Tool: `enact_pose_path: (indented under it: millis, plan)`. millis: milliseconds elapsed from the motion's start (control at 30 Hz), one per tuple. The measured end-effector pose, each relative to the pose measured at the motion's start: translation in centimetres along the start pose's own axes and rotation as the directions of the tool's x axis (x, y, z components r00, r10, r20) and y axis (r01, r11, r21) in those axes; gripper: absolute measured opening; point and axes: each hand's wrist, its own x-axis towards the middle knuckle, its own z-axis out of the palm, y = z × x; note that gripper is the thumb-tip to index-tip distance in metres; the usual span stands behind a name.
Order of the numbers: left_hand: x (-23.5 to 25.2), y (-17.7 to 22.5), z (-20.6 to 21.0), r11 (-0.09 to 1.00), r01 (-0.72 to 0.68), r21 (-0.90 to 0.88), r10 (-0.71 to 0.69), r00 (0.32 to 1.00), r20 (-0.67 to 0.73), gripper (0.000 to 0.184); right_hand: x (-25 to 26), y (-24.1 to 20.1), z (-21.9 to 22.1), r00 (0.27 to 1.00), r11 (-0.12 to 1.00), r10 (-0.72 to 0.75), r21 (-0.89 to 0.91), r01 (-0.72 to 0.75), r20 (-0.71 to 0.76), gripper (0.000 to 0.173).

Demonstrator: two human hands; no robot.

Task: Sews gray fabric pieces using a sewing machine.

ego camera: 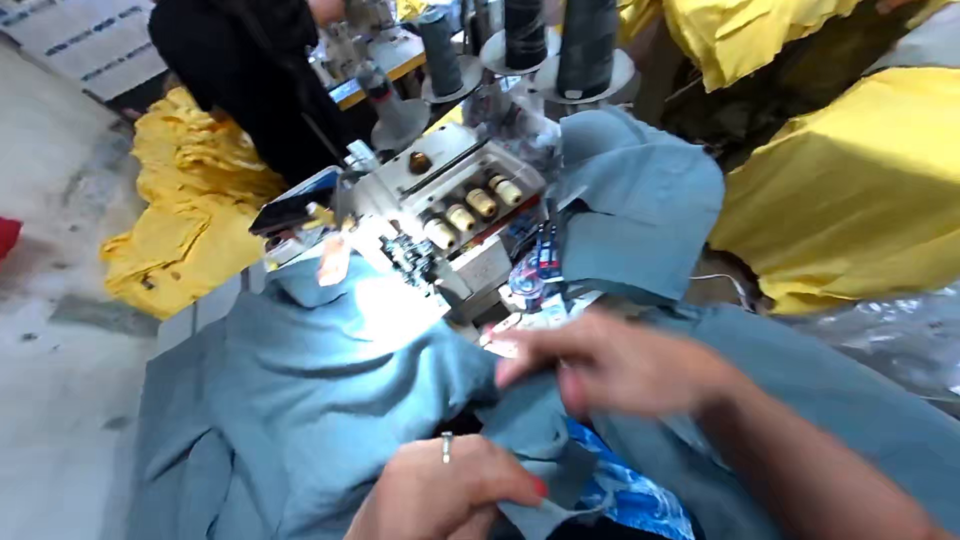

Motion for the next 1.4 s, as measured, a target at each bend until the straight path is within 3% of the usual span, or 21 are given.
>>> enact_pose_path:
  millis: [33,100,200,300,367,467,533,600,667,767,1100,1167,1300,1400]
  plan:
    - [-1.0,0.9,-0.8,0.999,0.028,0.024,-0.026,0.997,-0.073,0.014,0.1,-1.7,3.3,0.983,0.972,-0.184,0.144,0.185,-0.016,0.061]
    - [-3.0,2.8,-2.3,0.996,0.069,0.048,-0.054,0.965,-0.257,0.012,0.7,-4.0,8.4,0.911,0.880,-0.377,0.240,0.409,-0.168,0.050]
    - [-5.2,5.0,-5.6,0.984,0.117,0.135,-0.057,0.920,-0.388,0.019,1.9,-5.8,11.7,0.851,0.846,-0.406,0.216,0.488,-0.334,0.025]
    - [-5.6,3.8,-10.0,0.897,0.207,0.391,-0.077,0.943,-0.323,0.015,3.2,-5.1,13.3,0.859,0.883,-0.325,0.197,0.425,-0.395,0.021]
    - [-4.0,0.6,-11.3,0.796,0.244,0.554,-0.094,0.954,-0.286,0.014,3.9,-3.3,14.6,0.897,0.924,-0.171,0.251,0.290,-0.407,0.021]
    - [-1.3,-5.7,-10.4,0.710,0.347,0.612,-0.201,0.934,-0.297,0.013,4.5,0.0,15.8,0.903,0.931,0.167,0.364,-0.013,-0.396,0.023]
    - [-0.1,-9.4,-9.2,0.716,0.390,0.579,-0.236,0.916,-0.325,0.013,4.8,2.5,16.3,0.834,0.960,0.259,0.225,-0.167,-0.488,0.022]
    - [0.8,-11.9,-8.5,0.731,0.405,0.549,-0.258,0.909,-0.326,0.014,4.9,4.9,16.3,0.772,0.971,0.193,0.004,-0.240,-0.606,0.025]
    - [1.4,-13.6,-8.1,0.736,0.410,0.539,-0.274,0.908,-0.317,0.015,5.2,6.9,15.9,0.758,0.969,0.137,-0.072,-0.236,-0.638,0.024]
    - [1.5,-15.1,-8.1,0.742,0.378,0.553,-0.260,0.923,-0.282,0.016,5.5,8.2,15.5,0.773,0.967,0.199,-0.008,-0.255,-0.603,0.027]
    - [0.7,-15.2,-7.9,0.770,0.360,0.527,-0.269,0.932,-0.244,0.011,4.2,6.9,16.8,0.768,0.979,0.194,0.074,-0.188,-0.610,0.026]
    - [0.5,-15.0,-7.2,0.724,0.361,0.588,-0.259,0.932,-0.254,0.010,4.2,6.7,16.8,0.766,0.980,0.191,0.077,-0.183,-0.614,0.027]
    - [0.5,-12.7,-4.4,0.455,0.320,0.831,-0.218,0.945,-0.245,0.021,4.2,6.3,16.6,0.746,0.984,0.167,0.062,-0.167,-0.645,0.026]
    - [-0.6,-12.1,-1.7,0.433,0.381,0.817,-0.302,0.915,-0.266,0.037,4.1,6.1,16.2,0.728,0.984,0.159,0.046,-0.172,-0.667,0.025]
